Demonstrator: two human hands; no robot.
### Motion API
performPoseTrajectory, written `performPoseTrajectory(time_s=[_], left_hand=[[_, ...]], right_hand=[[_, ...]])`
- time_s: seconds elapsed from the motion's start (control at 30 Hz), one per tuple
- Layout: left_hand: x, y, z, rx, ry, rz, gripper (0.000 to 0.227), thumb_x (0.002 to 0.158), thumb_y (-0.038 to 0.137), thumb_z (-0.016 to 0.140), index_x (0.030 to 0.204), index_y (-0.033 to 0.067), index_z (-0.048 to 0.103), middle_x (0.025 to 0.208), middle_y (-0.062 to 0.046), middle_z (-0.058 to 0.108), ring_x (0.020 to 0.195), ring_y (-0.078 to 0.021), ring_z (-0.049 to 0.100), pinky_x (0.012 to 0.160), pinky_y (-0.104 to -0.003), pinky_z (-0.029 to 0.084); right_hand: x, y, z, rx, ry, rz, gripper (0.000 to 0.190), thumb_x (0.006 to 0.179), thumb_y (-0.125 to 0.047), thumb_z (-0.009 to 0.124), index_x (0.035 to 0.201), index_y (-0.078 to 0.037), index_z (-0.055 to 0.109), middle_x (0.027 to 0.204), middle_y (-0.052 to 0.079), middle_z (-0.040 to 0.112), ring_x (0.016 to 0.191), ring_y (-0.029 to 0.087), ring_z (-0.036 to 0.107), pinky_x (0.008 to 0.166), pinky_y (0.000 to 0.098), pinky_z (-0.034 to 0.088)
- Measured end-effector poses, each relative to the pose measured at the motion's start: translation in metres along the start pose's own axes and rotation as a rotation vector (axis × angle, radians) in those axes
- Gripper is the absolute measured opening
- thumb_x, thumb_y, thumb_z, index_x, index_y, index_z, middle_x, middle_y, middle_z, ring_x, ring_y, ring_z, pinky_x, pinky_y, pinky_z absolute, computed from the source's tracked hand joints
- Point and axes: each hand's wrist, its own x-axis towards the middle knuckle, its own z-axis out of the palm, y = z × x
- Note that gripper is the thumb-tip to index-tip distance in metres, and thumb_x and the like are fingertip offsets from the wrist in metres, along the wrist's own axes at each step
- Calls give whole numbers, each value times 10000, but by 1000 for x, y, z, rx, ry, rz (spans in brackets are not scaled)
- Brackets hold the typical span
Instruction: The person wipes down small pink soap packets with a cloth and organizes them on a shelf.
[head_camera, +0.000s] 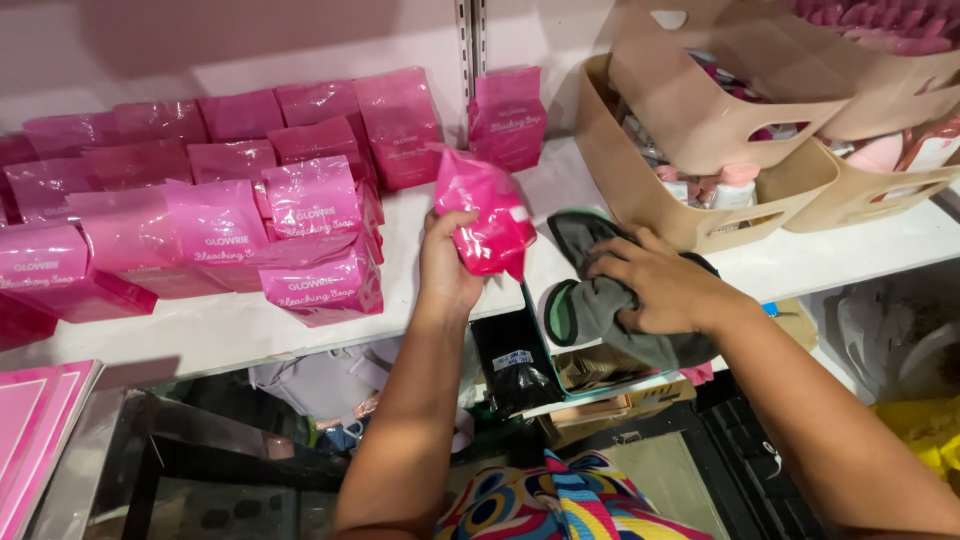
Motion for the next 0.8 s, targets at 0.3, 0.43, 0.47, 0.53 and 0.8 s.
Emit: performPoseTrajectory(time_s=[0.3, 0.43, 0.47, 0.53, 0.8], left_hand=[[17, -47, 5, 312, 80, 467, 1005, 684, -102, 763, 1509, 52, 210, 1399, -178, 463, 1242, -269, 554, 1013, -382, 515], [8, -46, 26, 404, 110, 493, 1067, 690, 32, 833, 1531, 34, 177, 1392, -196, 452, 1252, -274, 540, 1018, -386, 503], [15, -50, 17, 578, 129, 555, 1098, 687, 72, 892, 1534, 8, 197, 1439, -198, 395, 1306, -282, 490, 1082, -391, 451], [20, -56, 2, 754, 151, 616, 1133, 684, 112, 952, 1537, -17, 216, 1485, -199, 338, 1359, -289, 439, 1145, -396, 398], [4, -27, -18, 690, -220, 451, 1043, 754, 232, 874, 1570, 33, 256, 1393, -134, 472, 1275, -272, 533, 1078, -380, 476]], right_hand=[[39, -54, -17, 522, 320, 5, 847, 712, -171, 801, 1490, -142, 465, 1499, 143, 479, 1310, 328, 496, 1129, 419, 391], [85, -36, 34, 530, 397, 127, 1012, 693, -240, 890, 1509, -15, 336, 1402, 244, 478, 1222, 391, 541, 1050, 415, 445], [93, -34, 34, 570, 440, 125, 1015, 686, -233, 894, 1492, 19, 331, 1370, 258, 512, 1231, 393, 560, 1039, 414, 455], [106, -30, 36, 611, 483, 120, 1019, 679, -225, 898, 1475, 53, 326, 1337, 273, 546, 1240, 394, 578, 1029, 414, 466], [139, -4, 30, 773, 340, 276, 968, 638, -71, 828, 1471, -18, 338, 1241, 186, 644, 1142, 290, 643, 950, 357, 522]])
